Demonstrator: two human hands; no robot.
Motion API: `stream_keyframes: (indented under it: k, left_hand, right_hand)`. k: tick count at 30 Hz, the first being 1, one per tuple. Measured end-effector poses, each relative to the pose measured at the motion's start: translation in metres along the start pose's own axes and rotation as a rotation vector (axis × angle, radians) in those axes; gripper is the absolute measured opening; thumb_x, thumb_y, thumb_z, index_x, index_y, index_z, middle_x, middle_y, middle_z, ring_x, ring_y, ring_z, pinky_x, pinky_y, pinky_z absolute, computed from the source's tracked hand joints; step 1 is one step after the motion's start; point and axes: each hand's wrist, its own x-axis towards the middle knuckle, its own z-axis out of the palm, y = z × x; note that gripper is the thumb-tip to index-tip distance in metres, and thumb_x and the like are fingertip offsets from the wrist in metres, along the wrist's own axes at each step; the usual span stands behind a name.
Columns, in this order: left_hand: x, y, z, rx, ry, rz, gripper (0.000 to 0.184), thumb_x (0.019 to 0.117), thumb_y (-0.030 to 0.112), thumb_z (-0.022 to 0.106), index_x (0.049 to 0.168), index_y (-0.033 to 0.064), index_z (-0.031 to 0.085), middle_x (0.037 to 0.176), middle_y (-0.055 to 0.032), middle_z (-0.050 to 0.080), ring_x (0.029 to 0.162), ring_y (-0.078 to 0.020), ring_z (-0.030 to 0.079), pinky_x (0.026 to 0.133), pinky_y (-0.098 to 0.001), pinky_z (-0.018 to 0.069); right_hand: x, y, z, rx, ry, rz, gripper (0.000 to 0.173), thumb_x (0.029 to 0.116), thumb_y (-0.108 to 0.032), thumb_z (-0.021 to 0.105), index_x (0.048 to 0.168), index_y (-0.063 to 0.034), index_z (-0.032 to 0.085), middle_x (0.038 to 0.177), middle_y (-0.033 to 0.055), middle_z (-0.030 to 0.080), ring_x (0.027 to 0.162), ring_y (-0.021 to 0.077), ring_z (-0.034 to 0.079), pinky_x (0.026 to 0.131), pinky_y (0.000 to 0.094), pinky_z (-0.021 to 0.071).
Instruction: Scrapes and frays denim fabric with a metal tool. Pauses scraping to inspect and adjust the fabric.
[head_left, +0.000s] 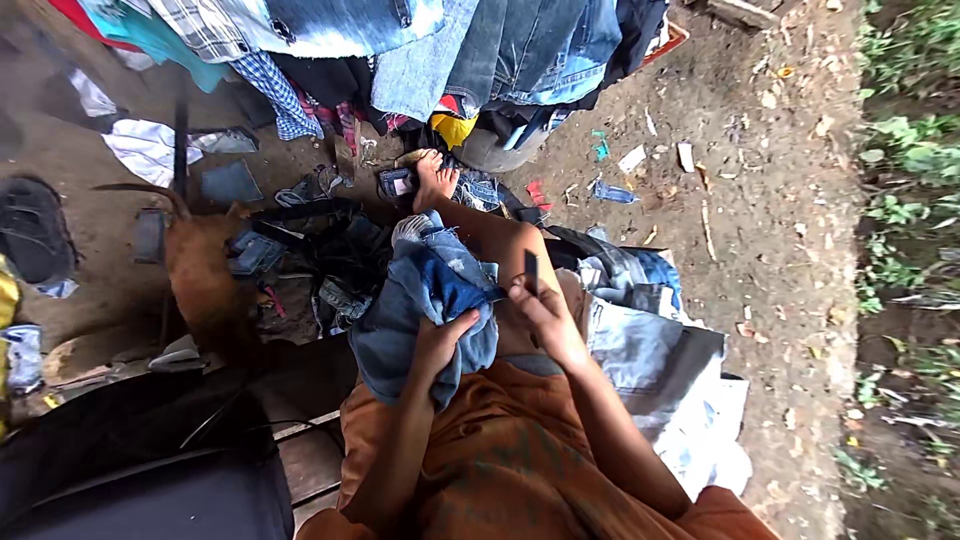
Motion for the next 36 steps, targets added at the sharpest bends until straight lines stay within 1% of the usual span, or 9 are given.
stream_keyframes:
  k: [3, 7, 15, 18, 22, 25, 27, 31, 36]
  left_hand:
    - [0.0, 0.003, 0.0, 0.008, 0.012, -0.024, 0.04, 0.0853, -0.007, 0.071, 0.122, -0.0066, 0.055, 0.1, -0.0044, 0.072, 0.094, -0.0028, 0.069, 0.09, -0.0212, 0.0572]
    - [-0.003, 0.005, 0.005, 0.065, 0.016, -0.024, 0.033, 0.0876, 0.0, 0.074, 0.116, -0.005, 0.06, 0.096, -0.0021, 0.073, 0.092, -0.0015, 0.07, 0.089, -0.0213, 0.0574]
    - [-0.002, -0.004, 0.005, 0.134, -0.001, 0.008, 0.042, 0.0798, -0.001, 0.08, 0.117, -0.0063, 0.06, 0.101, -0.0044, 0.073, 0.096, -0.0032, 0.069, 0.091, -0.0224, 0.0569]
    - [-0.002, -0.002, 0.004, 0.108, 0.004, 0.004, 0.043, 0.0818, -0.001, 0.077, 0.12, -0.0074, 0.058, 0.102, -0.0046, 0.072, 0.096, -0.0024, 0.069, 0.091, -0.0214, 0.0566]
    - [0.0, 0.003, 0.003, 0.088, 0.012, -0.031, 0.042, 0.0835, -0.002, 0.075, 0.12, -0.0063, 0.056, 0.099, -0.0022, 0.072, 0.093, -0.0002, 0.068, 0.089, -0.0193, 0.0564]
    - [0.001, 0.004, 0.002, 0.091, -0.007, -0.039, 0.042, 0.0849, -0.001, 0.074, 0.122, -0.0062, 0.055, 0.1, -0.0025, 0.071, 0.094, -0.0004, 0.068, 0.09, -0.0193, 0.056]
    - [0.002, 0.005, 0.001, 0.107, -0.019, -0.05, 0.041, 0.0855, 0.0, 0.074, 0.122, -0.0062, 0.056, 0.1, -0.0031, 0.071, 0.095, -0.0009, 0.068, 0.09, -0.0199, 0.0557]
    - [0.002, 0.006, -0.002, 0.105, -0.036, -0.069, 0.038, 0.0882, 0.0, 0.071, 0.123, -0.0069, 0.056, 0.102, -0.0044, 0.07, 0.096, -0.0012, 0.067, 0.091, -0.02, 0.0551]
    - [0.004, 0.007, -0.008, 0.046, -0.06, -0.042, 0.02, 0.0897, -0.003, 0.062, 0.109, -0.0013, 0.059, 0.088, 0.0015, 0.071, 0.086, -0.0006, 0.068, 0.085, -0.0206, 0.0567]
  right_hand:
    - [-0.001, 0.002, -0.019, -0.082, 0.147, -0.024, 0.019, 0.1019, -0.02, 0.051, 0.086, -0.0123, 0.058, 0.064, -0.0143, 0.048, 0.052, -0.0071, 0.042, 0.05, 0.0127, 0.0365]
    - [-0.007, 0.013, -0.035, -0.479, 0.187, -0.275, 0.038, 0.094, -0.026, 0.069, 0.111, 0.008, 0.064, 0.076, 0.0005, 0.058, 0.062, -0.0003, 0.048, 0.059, 0.0167, 0.0429]
    - [-0.002, 0.036, -0.002, -0.633, 0.17, -0.463, 0.018, 0.0887, -0.018, 0.072, 0.089, -0.0005, 0.076, 0.085, 0.0136, 0.069, 0.07, 0.0178, 0.066, 0.062, 0.0316, 0.0555]
    - [-0.002, 0.034, -0.009, -0.427, 0.158, -0.299, 0.019, 0.0949, -0.016, 0.065, 0.093, 0.0024, 0.07, 0.086, 0.0068, 0.066, 0.077, 0.0076, 0.062, 0.072, 0.0232, 0.0531]
    - [-0.008, 0.015, -0.029, 0.131, 0.156, 0.098, 0.021, 0.107, -0.023, 0.034, 0.098, -0.0123, 0.05, 0.065, -0.0115, 0.046, 0.047, -0.003, 0.037, 0.044, 0.015, 0.0336]
    - [-0.016, 0.017, -0.044, 0.178, 0.029, 0.165, 0.055, 0.1072, -0.051, 0.025, 0.127, -0.0059, 0.049, 0.072, -0.0127, 0.049, 0.048, -0.0042, 0.035, 0.043, 0.0131, 0.0303]
    - [-0.019, 0.015, -0.042, 0.049, -0.001, 0.114, 0.062, 0.1066, -0.047, 0.025, 0.135, 0.0018, 0.051, 0.075, -0.0133, 0.05, 0.053, -0.0056, 0.036, 0.047, 0.0124, 0.0301]
    - [-0.03, 0.002, -0.023, -0.239, -0.157, 0.03, 0.052, 0.1034, -0.033, 0.049, 0.142, 0.0027, 0.052, 0.107, 0.0046, 0.068, 0.088, 0.0011, 0.061, 0.08, 0.023, 0.0525]
    - [-0.034, 0.022, 0.003, -0.298, -0.149, -0.084, 0.057, 0.1, -0.029, 0.062, 0.144, 0.0055, 0.047, 0.096, 0.0095, 0.068, 0.077, 0.0073, 0.064, 0.074, 0.0268, 0.0561]
